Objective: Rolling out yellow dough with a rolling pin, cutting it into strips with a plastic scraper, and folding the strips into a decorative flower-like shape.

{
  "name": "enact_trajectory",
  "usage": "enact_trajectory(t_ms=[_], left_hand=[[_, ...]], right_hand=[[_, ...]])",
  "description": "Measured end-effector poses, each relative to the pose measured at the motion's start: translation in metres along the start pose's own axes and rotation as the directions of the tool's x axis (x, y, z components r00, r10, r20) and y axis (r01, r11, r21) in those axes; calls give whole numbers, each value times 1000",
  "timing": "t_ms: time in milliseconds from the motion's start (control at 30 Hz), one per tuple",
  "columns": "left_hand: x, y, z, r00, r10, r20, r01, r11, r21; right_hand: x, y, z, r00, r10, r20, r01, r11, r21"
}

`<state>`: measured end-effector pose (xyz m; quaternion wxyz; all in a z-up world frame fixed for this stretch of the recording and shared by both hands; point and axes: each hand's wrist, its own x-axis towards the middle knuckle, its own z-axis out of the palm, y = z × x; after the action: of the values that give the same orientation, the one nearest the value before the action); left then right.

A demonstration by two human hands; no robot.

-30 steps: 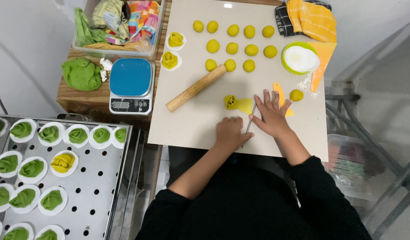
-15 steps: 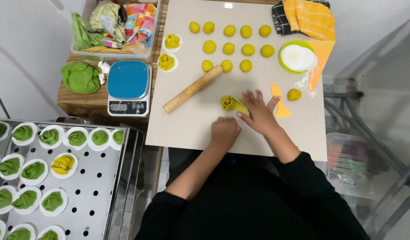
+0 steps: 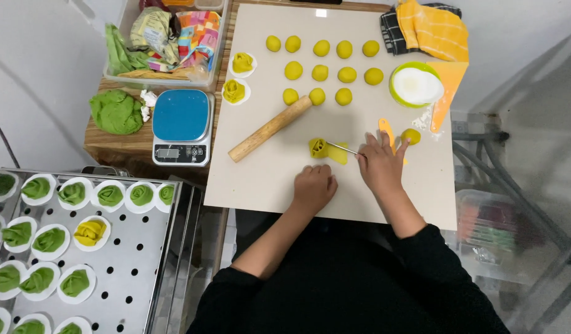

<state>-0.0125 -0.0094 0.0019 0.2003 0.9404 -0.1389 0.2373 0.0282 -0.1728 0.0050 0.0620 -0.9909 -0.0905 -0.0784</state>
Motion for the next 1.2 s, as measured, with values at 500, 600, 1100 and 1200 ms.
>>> enact_trajectory(t_ms=[500, 600, 1100, 1200], left_hand=[[-4, 0, 4, 999, -18, -26, 15, 994, -112], [0, 4, -9, 998, -38, 47, 44, 989, -141], [2, -2, -5, 999, -22, 31, 23, 999, -48], [3, -3, -9, 998, -28, 63, 33, 996, -79]], right_hand=[[23, -63, -31, 964, 90, 251, -138, 974, 179], [24, -63, -37, 956, 88, 278, -141, 974, 179], [51, -29, -9, 839, -437, 324, 340, 887, 314], [58, -32, -11, 804, -494, 332, 409, 864, 295]])
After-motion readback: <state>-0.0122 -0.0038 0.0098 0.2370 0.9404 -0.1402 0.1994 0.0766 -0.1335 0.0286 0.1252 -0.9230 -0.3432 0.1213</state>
